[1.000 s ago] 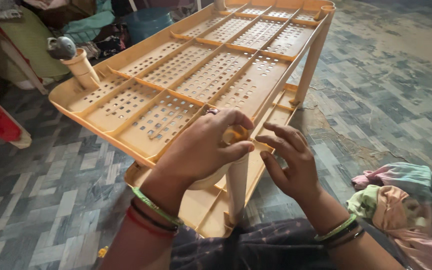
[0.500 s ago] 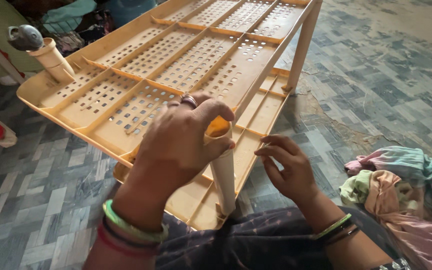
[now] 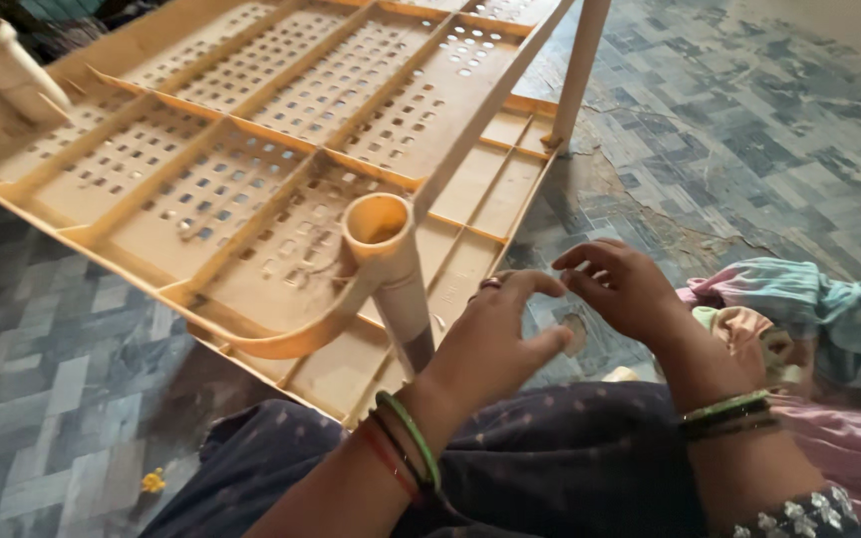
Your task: The person sits on the floor and takes apart a two-tier plastic utility table, pulling the black caster wheels off the leg sockets and detaching the legs from the shelves. They then press the legs and wheels back onto the shelves, flip the table upright, and press on the top to seat it.
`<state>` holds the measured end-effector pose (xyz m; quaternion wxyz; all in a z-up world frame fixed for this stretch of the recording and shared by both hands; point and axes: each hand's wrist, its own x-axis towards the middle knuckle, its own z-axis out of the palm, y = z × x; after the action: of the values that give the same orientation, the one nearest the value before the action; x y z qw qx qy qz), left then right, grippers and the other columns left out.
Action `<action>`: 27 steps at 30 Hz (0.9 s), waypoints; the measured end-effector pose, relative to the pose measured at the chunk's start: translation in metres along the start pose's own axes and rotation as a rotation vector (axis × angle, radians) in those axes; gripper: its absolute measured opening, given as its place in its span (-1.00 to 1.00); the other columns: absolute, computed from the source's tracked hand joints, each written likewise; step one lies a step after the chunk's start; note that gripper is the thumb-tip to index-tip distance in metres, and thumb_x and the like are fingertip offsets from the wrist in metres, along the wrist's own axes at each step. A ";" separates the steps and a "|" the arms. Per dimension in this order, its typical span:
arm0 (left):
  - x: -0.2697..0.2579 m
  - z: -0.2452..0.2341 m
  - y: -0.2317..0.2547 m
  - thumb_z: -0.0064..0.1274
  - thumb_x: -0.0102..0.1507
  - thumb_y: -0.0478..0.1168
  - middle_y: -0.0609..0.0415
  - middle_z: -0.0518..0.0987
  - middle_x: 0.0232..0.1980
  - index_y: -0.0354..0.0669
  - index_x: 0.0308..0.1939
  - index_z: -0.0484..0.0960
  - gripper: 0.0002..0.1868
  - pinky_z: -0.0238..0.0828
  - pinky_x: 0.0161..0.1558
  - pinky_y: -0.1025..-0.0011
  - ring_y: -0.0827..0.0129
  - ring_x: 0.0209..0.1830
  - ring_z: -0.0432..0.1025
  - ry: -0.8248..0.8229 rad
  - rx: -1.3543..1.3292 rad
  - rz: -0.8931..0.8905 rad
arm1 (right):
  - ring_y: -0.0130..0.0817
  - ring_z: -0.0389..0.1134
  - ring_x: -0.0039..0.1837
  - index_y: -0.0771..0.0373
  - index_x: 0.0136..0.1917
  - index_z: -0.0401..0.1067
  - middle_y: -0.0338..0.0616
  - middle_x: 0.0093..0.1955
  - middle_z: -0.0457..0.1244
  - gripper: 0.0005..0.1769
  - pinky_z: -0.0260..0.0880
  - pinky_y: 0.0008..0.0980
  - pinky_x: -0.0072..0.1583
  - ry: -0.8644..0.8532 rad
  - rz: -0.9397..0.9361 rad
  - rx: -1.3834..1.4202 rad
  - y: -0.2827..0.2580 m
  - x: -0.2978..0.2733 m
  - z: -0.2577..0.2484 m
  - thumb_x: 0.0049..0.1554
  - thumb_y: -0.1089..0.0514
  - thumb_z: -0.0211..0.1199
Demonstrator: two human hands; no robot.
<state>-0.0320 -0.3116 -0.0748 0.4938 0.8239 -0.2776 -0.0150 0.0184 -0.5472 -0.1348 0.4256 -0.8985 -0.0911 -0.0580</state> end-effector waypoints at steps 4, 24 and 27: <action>0.022 0.036 -0.056 0.19 0.15 0.00 -0.11 0.56 0.20 -0.17 0.16 0.55 -0.44 0.39 0.18 0.25 0.10 0.18 0.48 -0.079 -0.051 -0.280 | -0.34 0.47 0.00 0.22 0.07 0.60 -0.12 -0.06 0.47 -0.68 0.47 -0.31 0.04 -0.194 0.262 -0.069 0.054 0.003 -0.005 0.13 0.01 0.32; 0.058 0.164 -0.190 0.07 0.27 0.18 -0.19 0.64 0.08 -0.34 0.11 0.61 -0.37 0.39 0.15 0.27 0.12 0.11 0.53 -0.544 -0.007 -0.723 | -0.13 0.38 -0.17 0.46 0.12 0.65 0.14 -0.09 0.38 -0.37 0.40 -0.23 -0.23 -0.784 0.944 0.021 0.365 -0.086 -0.010 0.02 -0.14 0.39; 0.050 0.172 -0.201 0.01 0.27 0.17 -0.19 0.70 0.02 -0.37 0.05 0.68 -0.37 0.41 0.12 0.28 0.11 0.05 0.59 -0.583 -0.081 -0.745 | -0.18 0.42 -0.06 0.40 0.16 0.58 0.07 -0.01 0.41 -0.41 0.45 -0.22 -0.10 -0.601 0.943 0.079 0.384 -0.103 -0.002 -0.04 -0.03 0.46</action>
<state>0.0478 -0.4016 -0.3151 0.3881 0.8088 -0.0896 -0.4326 -0.0007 -0.7993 -0.4414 0.3940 -0.8023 0.2013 0.4007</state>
